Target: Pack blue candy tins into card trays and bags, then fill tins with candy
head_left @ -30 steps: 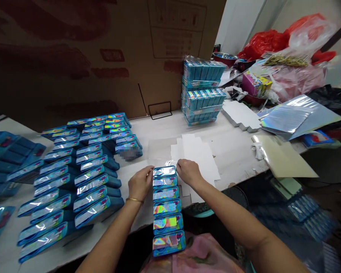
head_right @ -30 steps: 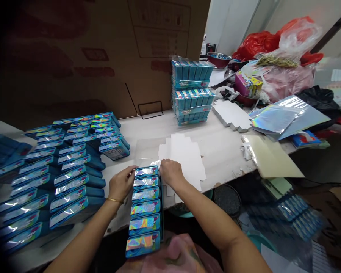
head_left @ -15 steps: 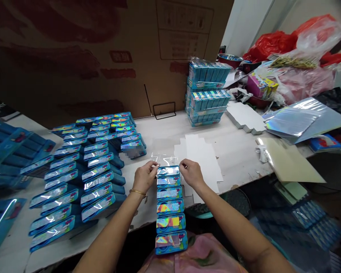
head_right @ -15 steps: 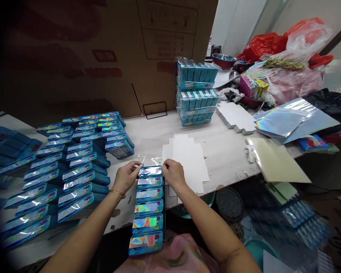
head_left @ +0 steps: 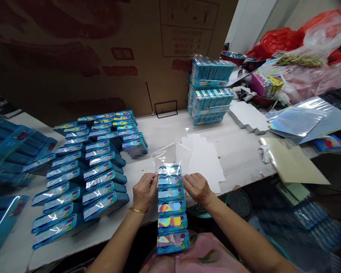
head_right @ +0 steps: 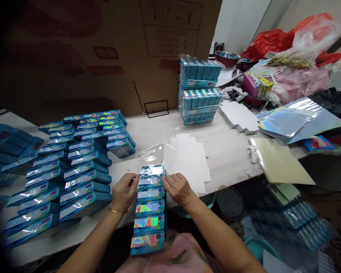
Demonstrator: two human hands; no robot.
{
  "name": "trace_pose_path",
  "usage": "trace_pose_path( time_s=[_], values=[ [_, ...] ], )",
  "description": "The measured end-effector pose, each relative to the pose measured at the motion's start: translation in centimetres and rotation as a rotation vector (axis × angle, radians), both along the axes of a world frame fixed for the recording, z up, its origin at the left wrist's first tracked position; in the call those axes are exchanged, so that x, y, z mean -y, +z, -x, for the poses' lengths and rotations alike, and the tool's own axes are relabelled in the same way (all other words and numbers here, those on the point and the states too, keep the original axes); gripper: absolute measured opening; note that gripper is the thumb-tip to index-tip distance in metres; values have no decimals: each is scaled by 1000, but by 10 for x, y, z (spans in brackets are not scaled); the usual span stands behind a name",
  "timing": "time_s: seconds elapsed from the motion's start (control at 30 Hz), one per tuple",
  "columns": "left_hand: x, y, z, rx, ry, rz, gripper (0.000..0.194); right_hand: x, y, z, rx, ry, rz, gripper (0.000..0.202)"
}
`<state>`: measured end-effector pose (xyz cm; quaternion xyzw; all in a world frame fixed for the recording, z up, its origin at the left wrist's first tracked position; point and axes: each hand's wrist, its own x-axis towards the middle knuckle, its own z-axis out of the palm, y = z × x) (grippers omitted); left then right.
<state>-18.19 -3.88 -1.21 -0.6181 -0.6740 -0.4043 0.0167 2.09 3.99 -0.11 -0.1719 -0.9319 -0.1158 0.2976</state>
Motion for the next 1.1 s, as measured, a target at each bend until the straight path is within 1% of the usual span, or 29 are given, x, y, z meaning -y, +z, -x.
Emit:
trace_pose_path(
  time_s=[0.1, 0.17, 0.2, 0.27, 0.33, 0.4, 0.47, 0.57, 0.63, 0.73, 0.8, 0.87, 1.03, 1.1],
  values=[
    [12, -8, -3, -69, -8, 39, 9, 7, -4, -1, -13, 13, 19, 14],
    [18, -15, -4, -86, 0, 44, 9, 13, -8, 0, -51, -9, 85, 12],
    [20, -19, -5, -71, 12, 39, 9, 16, -10, 1, -87, -48, 132, 11],
    [20, -25, -8, -13, 45, 47, 9, 21, -14, 3, -147, -168, 236, 13],
    [18, -28, -9, 46, 76, 101, 10, 23, -17, 6, -135, -277, 324, 20],
    [14, -29, -9, 77, 111, 171, 11, 22, -20, 9, -82, -358, 395, 26],
    [11, -30, -7, 72, 129, 232, 11, 20, -23, 12, -39, -431, 461, 24],
    [8, -31, -3, -20, 107, 344, 14, 18, -26, 17, -29, -532, 548, 15],
    [8, -29, 0, -86, 89, 407, 19, 19, -27, 17, -56, -525, 598, 15],
    [8, -27, 2, -138, 54, 427, 24, 23, -26, 13, -130, -388, 657, 16],
    [9, -26, 2, -153, 42, 428, 25, 25, -24, 11, -196, -347, 669, 23],
    [10, -26, 2, -169, 55, 438, 23, 24, -24, 12, -219, -370, 647, 23],
    [11, -27, 1, -181, 19, 431, 19, 10, -22, 24, -160, -572, 564, 19],
    [11, -26, 2, -173, 5, 404, 19, 5, -19, 28, -109, -599, 491, 16]
  ],
)
